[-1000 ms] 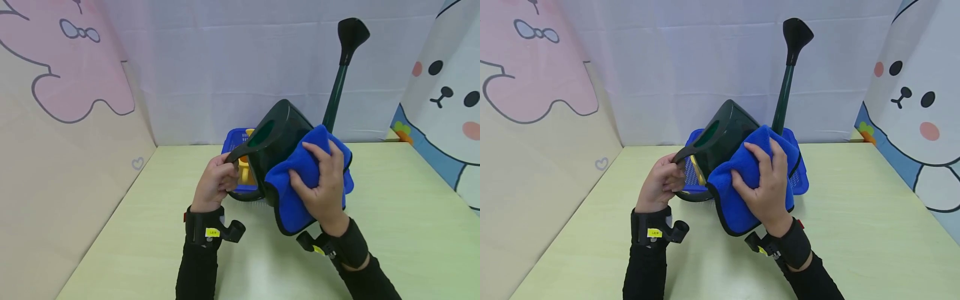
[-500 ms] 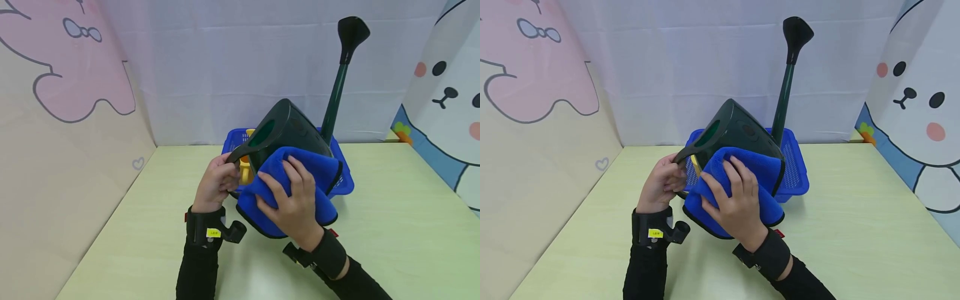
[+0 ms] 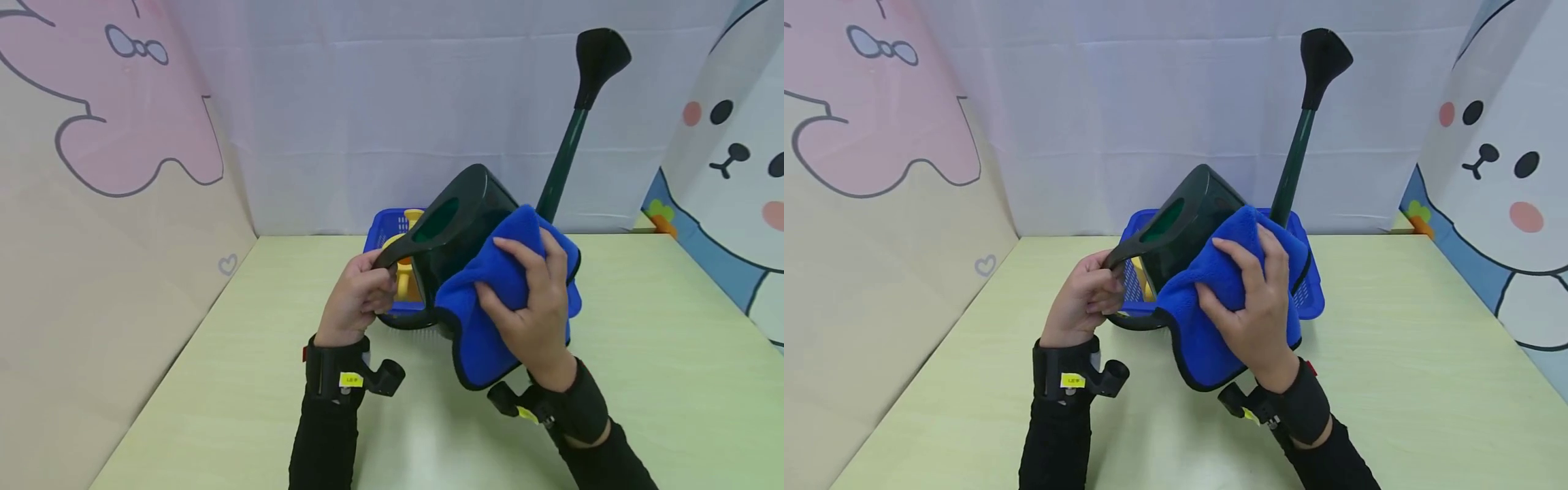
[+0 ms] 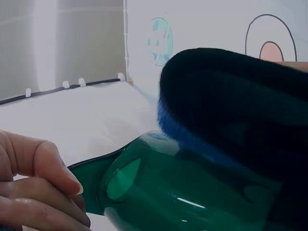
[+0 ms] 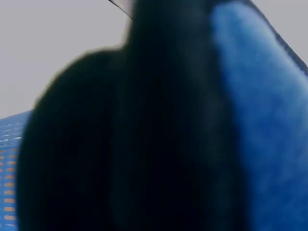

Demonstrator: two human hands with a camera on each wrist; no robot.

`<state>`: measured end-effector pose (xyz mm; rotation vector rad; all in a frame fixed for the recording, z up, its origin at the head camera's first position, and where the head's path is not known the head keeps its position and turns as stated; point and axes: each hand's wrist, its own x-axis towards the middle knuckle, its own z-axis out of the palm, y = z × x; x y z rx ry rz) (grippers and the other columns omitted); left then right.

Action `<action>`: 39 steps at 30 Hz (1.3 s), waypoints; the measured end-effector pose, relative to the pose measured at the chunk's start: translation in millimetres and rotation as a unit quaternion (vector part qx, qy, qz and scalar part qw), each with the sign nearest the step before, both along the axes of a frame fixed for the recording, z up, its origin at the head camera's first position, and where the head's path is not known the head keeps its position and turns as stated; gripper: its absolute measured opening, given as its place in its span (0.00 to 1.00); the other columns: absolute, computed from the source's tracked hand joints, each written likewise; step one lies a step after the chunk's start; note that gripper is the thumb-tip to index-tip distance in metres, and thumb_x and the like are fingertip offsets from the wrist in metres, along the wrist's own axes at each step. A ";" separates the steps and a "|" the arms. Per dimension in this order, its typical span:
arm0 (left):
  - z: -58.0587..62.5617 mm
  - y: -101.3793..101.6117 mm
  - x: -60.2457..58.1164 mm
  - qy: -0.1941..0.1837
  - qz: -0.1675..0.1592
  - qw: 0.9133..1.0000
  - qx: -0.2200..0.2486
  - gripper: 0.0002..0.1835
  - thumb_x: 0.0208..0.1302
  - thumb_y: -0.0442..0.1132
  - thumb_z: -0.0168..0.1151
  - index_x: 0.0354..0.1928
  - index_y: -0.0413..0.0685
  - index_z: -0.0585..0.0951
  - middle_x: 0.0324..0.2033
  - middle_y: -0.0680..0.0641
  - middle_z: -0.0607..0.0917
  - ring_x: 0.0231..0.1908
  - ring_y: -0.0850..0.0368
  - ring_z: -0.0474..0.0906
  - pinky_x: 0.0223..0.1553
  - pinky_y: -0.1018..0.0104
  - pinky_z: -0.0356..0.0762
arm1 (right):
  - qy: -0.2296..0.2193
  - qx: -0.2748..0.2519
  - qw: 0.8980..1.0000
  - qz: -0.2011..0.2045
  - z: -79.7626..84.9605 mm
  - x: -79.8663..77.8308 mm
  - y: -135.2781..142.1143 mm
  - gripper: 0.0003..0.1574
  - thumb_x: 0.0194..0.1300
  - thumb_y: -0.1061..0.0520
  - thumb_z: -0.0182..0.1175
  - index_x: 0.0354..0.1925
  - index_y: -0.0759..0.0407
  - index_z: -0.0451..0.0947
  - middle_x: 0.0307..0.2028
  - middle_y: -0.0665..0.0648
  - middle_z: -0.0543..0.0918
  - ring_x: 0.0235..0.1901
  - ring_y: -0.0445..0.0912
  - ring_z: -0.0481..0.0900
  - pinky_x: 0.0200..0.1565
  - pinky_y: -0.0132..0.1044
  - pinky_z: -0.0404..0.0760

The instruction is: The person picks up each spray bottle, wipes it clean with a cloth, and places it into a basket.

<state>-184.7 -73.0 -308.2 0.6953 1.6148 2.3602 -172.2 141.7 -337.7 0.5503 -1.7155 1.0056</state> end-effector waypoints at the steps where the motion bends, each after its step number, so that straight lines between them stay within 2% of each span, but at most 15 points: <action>1: 0.1 -0.1 0.2 -0.001 0.000 1.000 -0.002 0.06 0.48 0.28 0.43 0.27 0.45 0.68 0.10 0.56 0.65 0.09 0.65 0.55 0.11 0.76 0.51 | -0.015 -0.010 1.000 0.006 1.2 -0.6 3.9 0.31 0.52 0.42 0.57 0.49 0.60 0.71 0.56 0.67 0.67 0.56 0.55 0.63 0.50 0.65 0.66; 7: 0.2 -0.6 0.6 -0.001 -0.002 1.000 -0.020 0.06 0.49 0.28 0.44 0.25 0.46 0.68 0.10 0.56 0.65 0.09 0.64 0.55 0.12 0.76 0.51 | -0.088 -0.074 0.993 0.037 6.0 -6.3 21.1 0.28 0.52 0.56 0.57 0.54 0.59 0.69 0.54 0.62 0.71 0.50 0.47 0.68 0.51 0.62 0.65; 11: 0.0 -1.5 0.9 -0.006 0.004 1.000 -0.030 0.04 0.49 0.29 0.44 0.26 0.45 0.67 0.10 0.56 0.64 0.09 0.64 0.55 0.12 0.75 0.51 | -0.096 -0.084 0.991 0.036 4.8 -7.9 19.9 0.28 0.52 0.57 0.56 0.54 0.58 0.69 0.54 0.61 0.71 0.50 0.46 0.68 0.51 0.62 0.66; 16: 0.5 -2.4 0.9 -0.004 0.015 0.999 -0.035 0.05 0.48 0.28 0.44 0.24 0.46 0.67 0.09 0.56 0.64 0.09 0.64 0.54 0.12 0.75 0.50 | -0.062 -0.067 0.996 0.017 1.3 -6.4 10.4 0.30 0.48 0.56 0.58 0.52 0.59 0.70 0.55 0.62 0.71 0.51 0.49 0.69 0.49 0.62 0.68; 22: -0.1 -1.8 0.3 -0.003 0.018 0.999 -0.032 0.04 0.47 0.28 0.44 0.25 0.45 0.67 0.10 0.56 0.64 0.09 0.64 0.54 0.11 0.75 0.50 | 0.037 -0.013 0.999 -0.030 -5.2 -4.4 -7.5 0.32 0.49 0.39 0.57 0.46 0.60 0.73 0.54 0.67 0.70 0.55 0.57 0.65 0.50 0.64 0.66; 26: -0.6 -1.7 -0.3 -0.006 0.018 0.999 -0.033 0.04 0.49 0.29 0.45 0.28 0.43 0.68 0.10 0.56 0.64 0.09 0.64 0.55 0.11 0.76 0.51 | 0.104 0.049 0.991 -0.064 -13.4 -1.7 -26.2 0.29 0.51 0.39 0.55 0.44 0.58 0.74 0.52 0.68 0.69 0.55 0.61 0.63 0.50 0.63 0.66; 31: -0.4 -1.5 0.1 0.000 0.017 0.999 -0.035 0.05 0.48 0.28 0.45 0.29 0.42 0.68 0.09 0.56 0.64 0.08 0.64 0.55 0.11 0.76 0.52 | 0.164 0.132 0.972 -0.100 -21.9 1.1 -44.3 0.24 0.54 0.44 0.55 0.43 0.58 0.75 0.48 0.70 0.70 0.52 0.62 0.65 0.45 0.61 0.68; 34: -0.2 -1.1 0.4 0.002 0.012 0.999 -0.033 0.05 0.48 0.28 0.45 0.29 0.42 0.68 0.09 0.56 0.64 0.08 0.63 0.55 0.11 0.76 0.52 | 0.171 0.149 0.968 -0.107 -21.7 2.2 -44.4 0.24 0.54 0.44 0.54 0.44 0.58 0.74 0.48 0.70 0.70 0.51 0.62 0.65 0.45 0.61 0.68; 36: -0.2 -0.6 0.4 0.002 0.009 0.999 -0.031 0.05 0.48 0.28 0.45 0.29 0.42 0.68 0.09 0.56 0.64 0.08 0.63 0.55 0.11 0.76 0.52 | 0.159 0.138 0.973 -0.098 -19.1 2.7 -40.5 0.25 0.55 0.43 0.54 0.44 0.58 0.74 0.49 0.70 0.69 0.52 0.62 0.65 0.46 0.61 0.68; 39: -0.1 0.1 0.5 -0.002 0.007 0.999 -0.032 0.05 0.48 0.29 0.45 0.29 0.42 0.67 0.10 0.56 0.64 0.09 0.63 0.55 0.11 0.76 0.52 | 0.125 0.093 0.985 -0.076 -13.0 2.4 -31.8 0.28 0.54 0.40 0.54 0.44 0.58 0.73 0.51 0.69 0.68 0.54 0.61 0.63 0.49 0.62 0.67</action>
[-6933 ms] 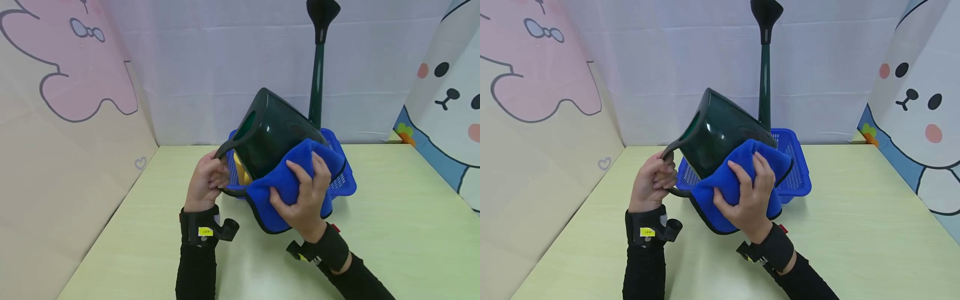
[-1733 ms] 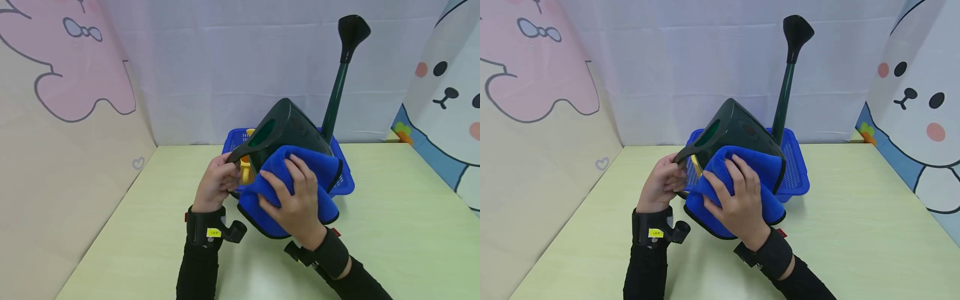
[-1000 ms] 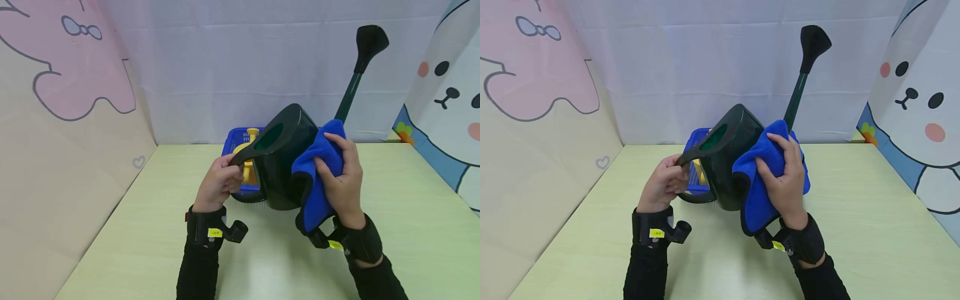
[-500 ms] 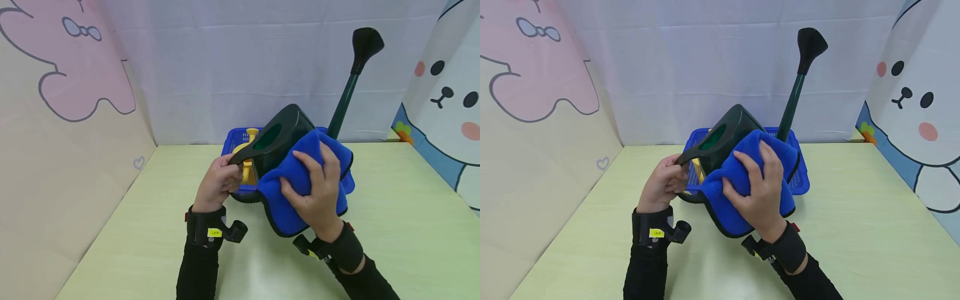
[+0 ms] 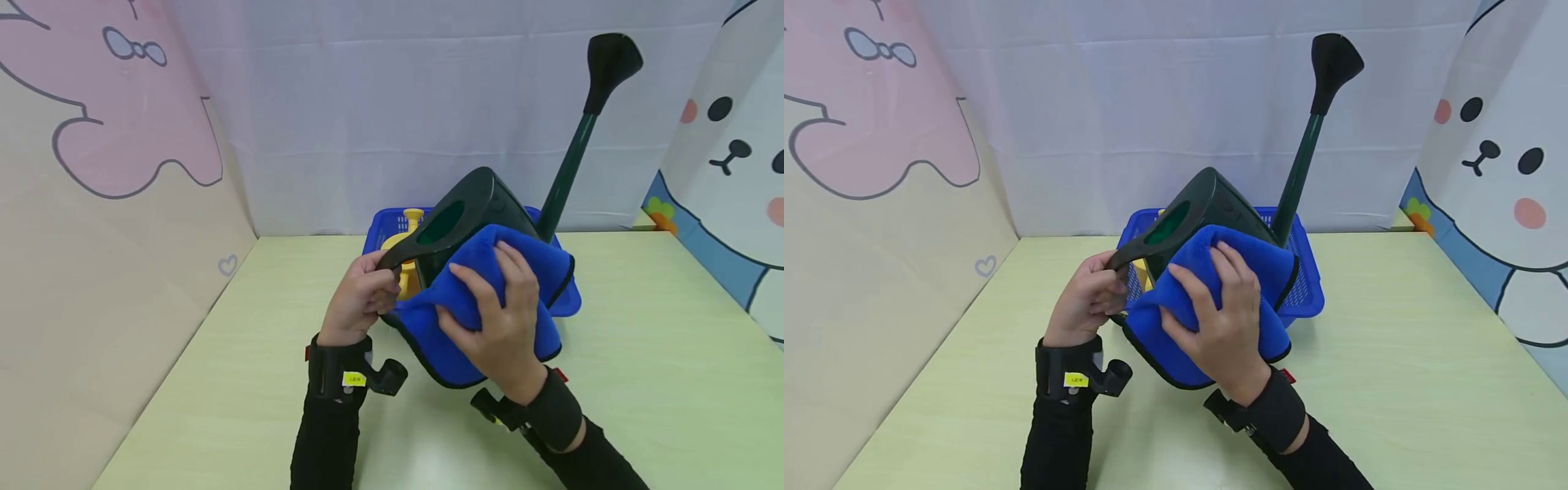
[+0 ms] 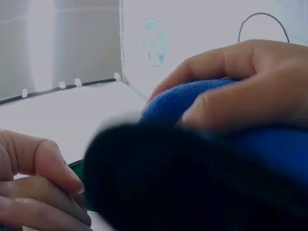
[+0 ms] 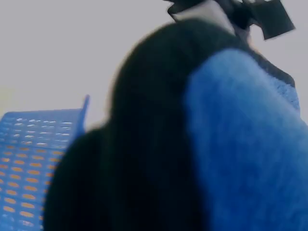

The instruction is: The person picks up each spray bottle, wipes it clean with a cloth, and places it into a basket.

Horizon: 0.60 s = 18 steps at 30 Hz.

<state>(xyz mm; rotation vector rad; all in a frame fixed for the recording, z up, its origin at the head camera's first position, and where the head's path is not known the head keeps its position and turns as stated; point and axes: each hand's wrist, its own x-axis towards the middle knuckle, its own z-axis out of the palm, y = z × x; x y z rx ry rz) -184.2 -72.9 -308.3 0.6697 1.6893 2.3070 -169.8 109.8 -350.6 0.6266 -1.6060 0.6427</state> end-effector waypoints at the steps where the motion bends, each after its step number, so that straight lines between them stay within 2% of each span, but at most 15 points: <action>1: 0.2 -0.2 -0.8 -0.003 -0.001 1.000 -0.001 0.05 0.48 0.29 0.45 0.29 0.42 0.67 0.10 0.56 0.63 0.09 0.63 0.55 0.11 0.76 0.52 | -0.014 -0.019 1.000 0.011 2.4 -1.0 2.7 0.29 0.53 0.39 0.54 0.44 0.58 0.73 0.52 0.69 0.67 0.55 0.61 0.63 0.49 0.63 0.67; 5: 1.5 -0.8 -2.1 -0.010 -0.003 1.000 -0.008 0.04 0.48 0.29 0.45 0.29 0.42 0.66 0.10 0.56 0.63 0.09 0.63 0.54 0.12 0.75 0.51 | -0.081 -0.074 0.993 0.050 11.6 -1.7 17.1 0.34 0.52 0.36 0.54 0.46 0.59 0.72 0.54 0.69 0.66 0.56 0.60 0.62 0.50 0.64 0.66; 7: 2.1 -1.0 -1.8 -0.011 -0.007 1.000 -0.011 0.04 0.48 0.29 0.45 0.29 0.42 0.66 0.10 0.56 0.64 0.09 0.63 0.54 0.12 0.75 0.51 | -0.116 -0.091 0.987 0.071 15.4 -1.2 25.3 0.34 0.51 0.37 0.55 0.48 0.60 0.71 0.55 0.69 0.66 0.56 0.58 0.62 0.49 0.65 0.66; 13: 3.1 -3.0 -0.9 -0.015 -0.021 1.000 -0.017 0.05 0.49 0.29 0.45 0.30 0.43 0.67 0.10 0.55 0.63 0.10 0.62 0.54 0.12 0.75 0.52 | -0.191 -0.129 0.966 0.114 23.7 -3.3 48.0 0.31 0.50 0.53 0.58 0.53 0.61 0.68 0.56 0.65 0.67 0.53 0.52 0.65 0.50 0.65 0.65; 16: 2.4 -3.8 -1.3 -0.018 -0.022 0.999 -0.023 0.06 0.49 0.29 0.45 0.31 0.43 0.67 0.10 0.55 0.63 0.10 0.62 0.55 0.13 0.75 0.52 | -0.212 -0.150 0.958 0.127 25.0 -5.3 53.2 0.31 0.50 0.58 0.56 0.55 0.61 0.66 0.56 0.63 0.68 0.52 0.49 0.66 0.52 0.65 0.64; 18: 1.9 -4.5 -1.8 -0.019 -0.020 0.999 -0.028 0.06 0.49 0.29 0.45 0.31 0.43 0.68 0.10 0.55 0.63 0.10 0.62 0.55 0.13 0.75 0.52 | -0.213 -0.158 0.956 0.125 23.9 -6.4 52.6 0.31 0.50 0.59 0.55 0.55 0.61 0.66 0.55 0.63 0.69 0.52 0.48 0.67 0.52 0.64 0.64</action>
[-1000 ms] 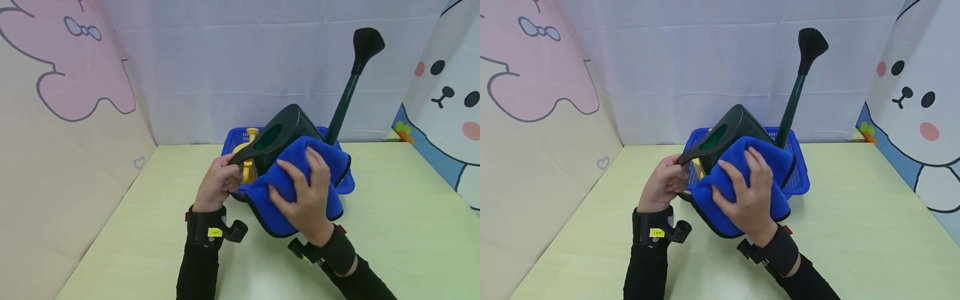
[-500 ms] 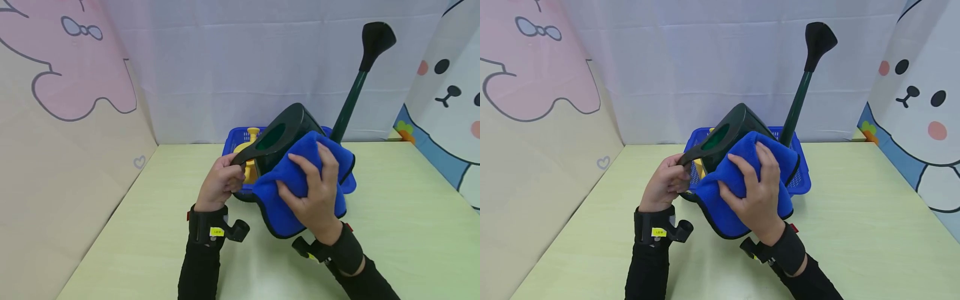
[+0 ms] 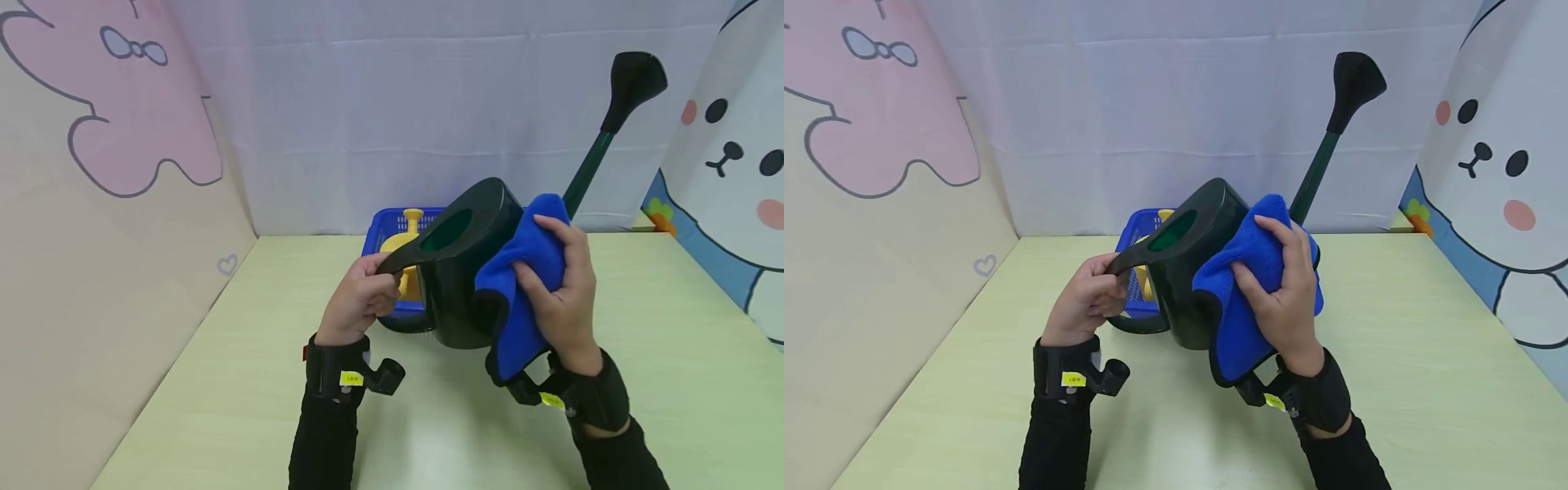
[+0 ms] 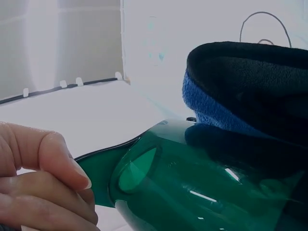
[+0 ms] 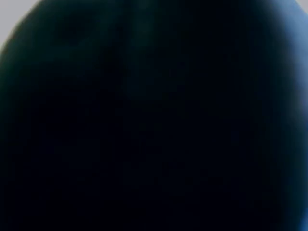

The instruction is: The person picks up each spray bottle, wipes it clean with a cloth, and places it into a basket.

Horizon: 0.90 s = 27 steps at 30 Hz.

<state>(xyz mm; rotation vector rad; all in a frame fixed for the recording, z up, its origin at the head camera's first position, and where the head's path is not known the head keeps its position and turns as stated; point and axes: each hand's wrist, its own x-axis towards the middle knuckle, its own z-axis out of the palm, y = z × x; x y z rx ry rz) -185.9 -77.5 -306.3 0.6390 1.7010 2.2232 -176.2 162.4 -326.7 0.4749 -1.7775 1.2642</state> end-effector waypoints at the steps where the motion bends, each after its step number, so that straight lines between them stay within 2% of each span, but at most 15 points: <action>1: 0.0 -0.3 -0.1 0.000 0.001 1.000 -0.002 0.06 0.49 0.29 0.45 0.31 0.43 0.68 0.10 0.55 0.64 0.10 0.62 0.55 0.13 0.75 0.52 | 0.005 0.000 1.000 -0.005 -1.1 -0.2 -1.4 0.32 0.49 0.59 0.56 0.55 0.61 0.66 0.56 0.63 0.69 0.52 0.48 0.67 0.52 0.64 0.64; 6: -0.1 -1.8 -0.6 -0.002 0.009 1.000 -0.007 0.05 0.49 0.29 0.44 0.30 0.43 0.67 0.11 0.55 0.64 0.10 0.62 0.55 0.12 0.75 0.52 | 0.068 0.022 0.996 -0.049 -7.3 0.0 -16.2 0.33 0.49 0.47 0.58 0.52 0.61 0.68 0.55 0.67 0.69 0.55 0.54 0.66 0.51 0.63 0.66; 10: -0.1 -1.9 -0.6 -0.005 0.012 1.000 -0.003 0.06 0.49 0.29 0.44 0.31 0.41 0.66 0.11 0.55 0.65 0.09 0.63 0.55 0.12 0.75 0.52 | 0.126 0.065 0.986 -0.085 -12.1 1.7 -30.2 0.35 0.49 0.37 0.56 0.48 0.59 0.70 0.55 0.68 0.68 0.55 0.58 0.65 0.50 0.64 0.67; 13: -0.4 -1.2 -0.4 -0.005 0.012 1.000 0.003 0.06 0.49 0.29 0.45 0.32 0.41 0.66 0.11 0.55 0.64 0.09 0.63 0.55 0.12 0.76 0.52 | 0.169 0.103 0.974 -0.109 -15.7 2.7 -39.5 0.34 0.49 0.35 0.55 0.46 0.58 0.72 0.54 0.68 0.68 0.55 0.60 0.65 0.50 0.63 0.68; 18: -1.0 0.3 -0.1 0.001 0.012 1.000 0.006 0.07 0.50 0.29 0.45 0.33 0.42 0.67 0.12 0.55 0.65 0.09 0.64 0.56 0.12 0.76 0.53 | 0.224 0.168 0.952 -0.128 -22.5 5.4 -54.8 0.28 0.52 0.39 0.55 0.44 0.58 0.74 0.50 0.68 0.71 0.54 0.61 0.66 0.46 0.62 0.70; 24: -0.6 0.7 -0.3 0.004 0.011 1.000 0.001 0.09 0.49 0.28 0.44 0.35 0.40 0.67 0.13 0.55 0.65 0.09 0.65 0.56 0.12 0.77 0.53 | 0.267 0.262 0.916 -0.142 -31.9 8.5 -70.6 0.26 0.55 0.42 0.53 0.45 0.58 0.74 0.49 0.68 0.73 0.53 0.60 0.68 0.46 0.58 0.69; 27: -0.4 0.3 -0.4 0.007 0.006 1.000 0.005 0.09 0.48 0.28 0.44 0.34 0.41 0.67 0.13 0.55 0.64 0.09 0.65 0.55 0.11 0.77 0.53 | 0.276 0.283 0.908 -0.138 -31.9 9.0 -70.9 0.26 0.55 0.42 0.53 0.46 0.58 0.74 0.49 0.68 0.73 0.53 0.60 0.68 0.47 0.58 0.69</action>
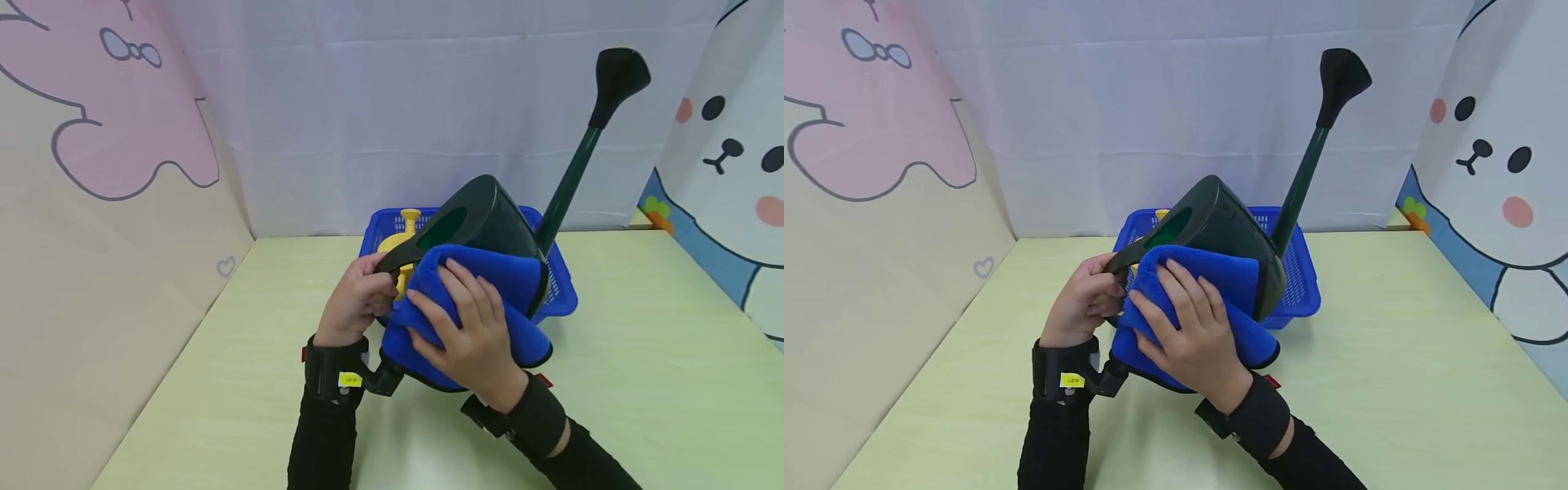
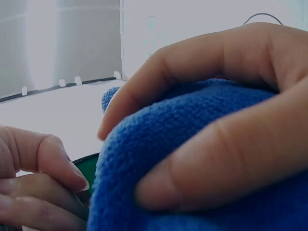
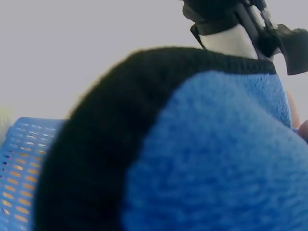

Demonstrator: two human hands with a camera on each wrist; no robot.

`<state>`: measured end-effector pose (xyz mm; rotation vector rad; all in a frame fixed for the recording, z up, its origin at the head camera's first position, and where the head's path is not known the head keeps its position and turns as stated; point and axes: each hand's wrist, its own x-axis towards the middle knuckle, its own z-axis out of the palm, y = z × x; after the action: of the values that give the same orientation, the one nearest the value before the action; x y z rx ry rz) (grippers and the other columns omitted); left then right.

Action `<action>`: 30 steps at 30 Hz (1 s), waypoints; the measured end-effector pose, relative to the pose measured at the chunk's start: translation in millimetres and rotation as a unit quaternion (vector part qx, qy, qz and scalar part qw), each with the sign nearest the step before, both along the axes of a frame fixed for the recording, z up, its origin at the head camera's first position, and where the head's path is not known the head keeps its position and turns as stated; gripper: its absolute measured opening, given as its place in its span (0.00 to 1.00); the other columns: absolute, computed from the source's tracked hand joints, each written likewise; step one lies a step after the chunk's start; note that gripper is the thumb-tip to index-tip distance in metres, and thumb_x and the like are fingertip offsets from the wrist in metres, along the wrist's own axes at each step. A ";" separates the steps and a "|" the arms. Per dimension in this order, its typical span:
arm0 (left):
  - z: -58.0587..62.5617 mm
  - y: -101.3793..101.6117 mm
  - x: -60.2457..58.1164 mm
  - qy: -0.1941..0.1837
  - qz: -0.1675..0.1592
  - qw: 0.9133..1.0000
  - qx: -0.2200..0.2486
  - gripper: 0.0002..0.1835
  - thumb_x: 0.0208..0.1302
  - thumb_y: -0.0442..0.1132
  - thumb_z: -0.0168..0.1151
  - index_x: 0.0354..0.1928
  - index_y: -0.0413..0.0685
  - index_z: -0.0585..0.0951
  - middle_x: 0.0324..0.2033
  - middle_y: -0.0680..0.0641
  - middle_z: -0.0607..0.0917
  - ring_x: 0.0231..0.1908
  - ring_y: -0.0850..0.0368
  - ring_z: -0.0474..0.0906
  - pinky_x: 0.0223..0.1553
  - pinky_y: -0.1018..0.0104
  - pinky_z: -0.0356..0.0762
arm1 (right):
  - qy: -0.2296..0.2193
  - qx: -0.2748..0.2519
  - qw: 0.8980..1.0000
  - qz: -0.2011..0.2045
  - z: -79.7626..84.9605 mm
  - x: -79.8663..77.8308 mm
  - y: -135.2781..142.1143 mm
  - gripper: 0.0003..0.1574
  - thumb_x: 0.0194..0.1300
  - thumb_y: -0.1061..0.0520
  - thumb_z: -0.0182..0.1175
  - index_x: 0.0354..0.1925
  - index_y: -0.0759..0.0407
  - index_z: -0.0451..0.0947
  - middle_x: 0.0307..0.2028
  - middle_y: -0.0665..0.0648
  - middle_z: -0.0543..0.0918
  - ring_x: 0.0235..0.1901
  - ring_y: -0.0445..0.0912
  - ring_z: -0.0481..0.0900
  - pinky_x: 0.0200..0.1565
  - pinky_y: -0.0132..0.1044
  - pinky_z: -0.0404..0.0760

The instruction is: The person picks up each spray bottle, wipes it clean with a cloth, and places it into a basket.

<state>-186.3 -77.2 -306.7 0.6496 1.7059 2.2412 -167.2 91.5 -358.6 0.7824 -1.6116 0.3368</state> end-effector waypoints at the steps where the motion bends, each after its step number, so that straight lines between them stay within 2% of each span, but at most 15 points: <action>1: 0.0 0.0 0.1 0.001 -0.003 1.000 0.002 0.08 0.48 0.28 0.44 0.33 0.42 0.67 0.12 0.55 0.64 0.09 0.65 0.55 0.11 0.77 0.53 | -0.002 -0.001 1.000 0.002 1.1 0.2 1.2 0.26 0.55 0.42 0.53 0.46 0.58 0.74 0.49 0.68 0.73 0.53 0.60 0.68 0.46 0.58 0.69; 6: 1.0 0.4 0.8 0.000 -0.016 1.000 0.011 0.05 0.49 0.28 0.45 0.28 0.44 0.67 0.10 0.56 0.64 0.09 0.64 0.55 0.12 0.76 0.52 | -0.028 -0.058 0.997 0.034 11.3 0.8 12.5 0.25 0.55 0.42 0.53 0.44 0.58 0.74 0.49 0.68 0.72 0.54 0.60 0.67 0.46 0.59 0.70; 12: 1.4 -0.9 1.7 -0.013 -0.020 1.000 0.004 0.05 0.50 0.28 0.45 0.30 0.44 0.68 0.10 0.56 0.63 0.09 0.63 0.55 0.12 0.76 0.53 | -0.085 -0.126 0.985 0.086 22.4 -2.2 34.2 0.30 0.53 0.37 0.53 0.44 0.58 0.73 0.53 0.67 0.69 0.55 0.60 0.65 0.49 0.61 0.69; 17: 1.8 -2.4 2.8 -0.017 -0.024 1.000 -0.006 0.06 0.50 0.28 0.45 0.32 0.43 0.68 0.11 0.55 0.64 0.10 0.63 0.55 0.13 0.76 0.53 | -0.164 -0.175 0.963 0.122 29.8 -3.3 54.8 0.35 0.53 0.36 0.53 0.47 0.61 0.70 0.55 0.69 0.68 0.55 0.59 0.65 0.49 0.65 0.67; 20: 2.5 -2.0 3.4 -0.016 -0.026 0.999 -0.014 0.06 0.50 0.29 0.45 0.32 0.42 0.67 0.11 0.55 0.64 0.10 0.62 0.55 0.13 0.75 0.53 | -0.198 -0.206 0.948 0.139 32.3 -3.8 63.3 0.33 0.52 0.42 0.56 0.49 0.63 0.69 0.55 0.68 0.68 0.55 0.57 0.65 0.51 0.65 0.65; 22: 2.6 -1.9 3.3 -0.015 -0.026 0.999 -0.018 0.06 0.50 0.29 0.45 0.32 0.42 0.68 0.11 0.55 0.65 0.10 0.62 0.55 0.13 0.75 0.52 | -0.207 -0.220 0.942 0.147 32.6 -4.7 64.7 0.32 0.51 0.45 0.57 0.50 0.64 0.68 0.56 0.68 0.68 0.56 0.55 0.64 0.52 0.64 0.65; 26: 3.2 -3.4 3.7 -0.015 -0.015 0.999 -0.029 0.06 0.50 0.29 0.45 0.32 0.42 0.67 0.11 0.55 0.64 0.10 0.61 0.55 0.13 0.75 0.52 | -0.195 -0.229 0.943 0.144 29.9 -5.8 57.5 0.34 0.51 0.44 0.57 0.50 0.65 0.68 0.55 0.68 0.68 0.55 0.56 0.65 0.51 0.64 0.65; 30: 2.7 -3.9 2.7 -0.015 -0.005 0.999 -0.032 0.06 0.49 0.28 0.45 0.32 0.41 0.67 0.11 0.55 0.63 0.10 0.62 0.55 0.13 0.75 0.52 | -0.156 -0.212 0.958 0.117 25.3 -4.5 45.0 0.35 0.51 0.38 0.55 0.48 0.62 0.69 0.55 0.69 0.68 0.55 0.58 0.65 0.50 0.64 0.67</action>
<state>-183.7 -81.1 -304.1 0.6063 1.7491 2.1678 -171.7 136.5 -333.3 0.6071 -1.6546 0.9833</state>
